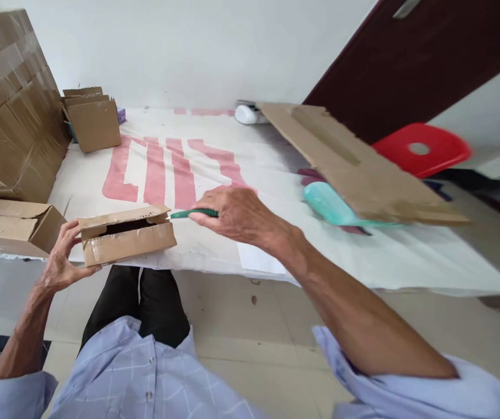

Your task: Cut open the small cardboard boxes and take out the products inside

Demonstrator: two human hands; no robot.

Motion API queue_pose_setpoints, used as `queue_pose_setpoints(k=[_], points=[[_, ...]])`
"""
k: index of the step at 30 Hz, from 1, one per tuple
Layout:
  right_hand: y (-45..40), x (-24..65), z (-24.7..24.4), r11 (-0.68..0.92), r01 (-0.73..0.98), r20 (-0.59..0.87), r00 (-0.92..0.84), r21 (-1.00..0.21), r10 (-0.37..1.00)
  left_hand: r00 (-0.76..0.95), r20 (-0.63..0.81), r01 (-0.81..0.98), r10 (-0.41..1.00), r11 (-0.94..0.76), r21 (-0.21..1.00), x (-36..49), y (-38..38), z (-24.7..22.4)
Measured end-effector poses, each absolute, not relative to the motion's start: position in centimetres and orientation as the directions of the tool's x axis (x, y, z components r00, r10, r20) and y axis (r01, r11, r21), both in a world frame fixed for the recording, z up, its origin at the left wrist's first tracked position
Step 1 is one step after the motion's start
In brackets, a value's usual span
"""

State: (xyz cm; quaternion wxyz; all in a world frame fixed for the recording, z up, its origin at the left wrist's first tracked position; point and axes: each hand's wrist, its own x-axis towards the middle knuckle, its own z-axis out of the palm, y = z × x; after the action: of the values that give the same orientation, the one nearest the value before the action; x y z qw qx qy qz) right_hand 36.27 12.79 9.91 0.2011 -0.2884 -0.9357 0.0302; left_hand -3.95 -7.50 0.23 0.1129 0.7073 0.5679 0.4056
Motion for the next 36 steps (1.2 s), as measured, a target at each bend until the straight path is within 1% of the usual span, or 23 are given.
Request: queue_pose_setpoints(k=[3,5,7,10,11,13,15,17,19,21,24,27,30,32,34,36], points=[[13.4,38.6,6.8,0.726,0.561,0.436,-0.580,-0.397,0.688,-0.013,0.416,0.693,0.909,-0.292,0.659,-4.9,-7.9,0.3],[13.4,39.7,2.9,0.629,0.600,0.414,-0.474,-0.495,0.777,-0.028,0.387,0.675,0.922,-0.269,0.687,-5.5,-8.0,0.3],[12.9,40.2,-1.7,0.525,0.654,0.328,-0.410,-0.545,0.851,-0.036,0.350,0.645,0.936,-0.246,0.724,-6.0,-7.8,0.2],[11.7,40.1,-7.6,0.414,0.715,0.222,-0.351,-0.564,0.910,-0.042,0.281,0.602,0.959,-0.200,0.773,-6.4,-7.2,0.2],[11.5,39.9,-8.8,0.406,0.720,0.215,-0.347,-0.563,0.913,-0.039,0.259,0.591,0.965,-0.187,0.784,-6.5,-7.0,0.3],[11.3,39.2,-9.7,0.437,0.697,0.258,-0.353,-0.568,0.899,-0.028,0.222,0.576,0.975,-0.166,0.801,-6.6,-6.7,0.6],[11.4,38.1,-8.8,0.510,0.623,0.350,-0.371,-0.593,0.860,-0.018,0.190,0.559,0.982,-0.148,0.816,-6.7,-6.5,0.9],[11.4,36.4,-6.6,0.604,0.512,0.450,-0.404,-0.611,0.797,-0.018,0.162,0.533,0.987,-0.127,0.836,-6.9,-6.4,1.2],[11.2,34.1,-3.7,0.699,0.409,0.526,-0.464,-0.587,0.713,-0.024,0.140,0.497,0.990,-0.110,0.861,-6.9,-6.3,1.3],[10.7,31.5,-1.0,0.780,0.340,0.567,-0.544,-0.525,0.619,-0.023,0.138,0.444,0.990,-0.114,0.889,-6.9,-6.2,1.4],[9.9,28.2,2.1,0.854,0.270,0.537,-0.682,-0.446,0.496,-0.011,0.151,0.353,0.989,-0.137,0.925,-6.8,-6.1,1.4],[9.5,26.2,3.9,0.860,0.258,0.427,-0.782,-0.440,0.453,-0.017,0.146,0.315,0.989,-0.133,0.940,-6.7,-6.0,1.4],[9.4,25.2,4.8,0.830,0.281,0.332,-0.818,-0.481,0.469,-0.039,0.132,0.353,0.991,-0.110,0.929,-6.5,-6.0,1.4],[9.4,24.8,5.1,0.803,0.275,0.312,-0.817,-0.529,0.486,-0.064,0.129,0.399,0.990,-0.093,0.912,-6.3,-6.0,1.4],[9.5,24.5,5.0,0.777,0.238,0.334,-0.802,-0.583,0.495,-0.094,0.130,0.435,0.987,-0.077,0.897,-6.0,-6.1,1.5],[9.6,24.1,4.7,0.765,0.177,0.395,-0.772,-0.619,0.498,-0.121,0.129,0.452,0.984,-0.061,0.890,-5.5,-6.1,1.6]])
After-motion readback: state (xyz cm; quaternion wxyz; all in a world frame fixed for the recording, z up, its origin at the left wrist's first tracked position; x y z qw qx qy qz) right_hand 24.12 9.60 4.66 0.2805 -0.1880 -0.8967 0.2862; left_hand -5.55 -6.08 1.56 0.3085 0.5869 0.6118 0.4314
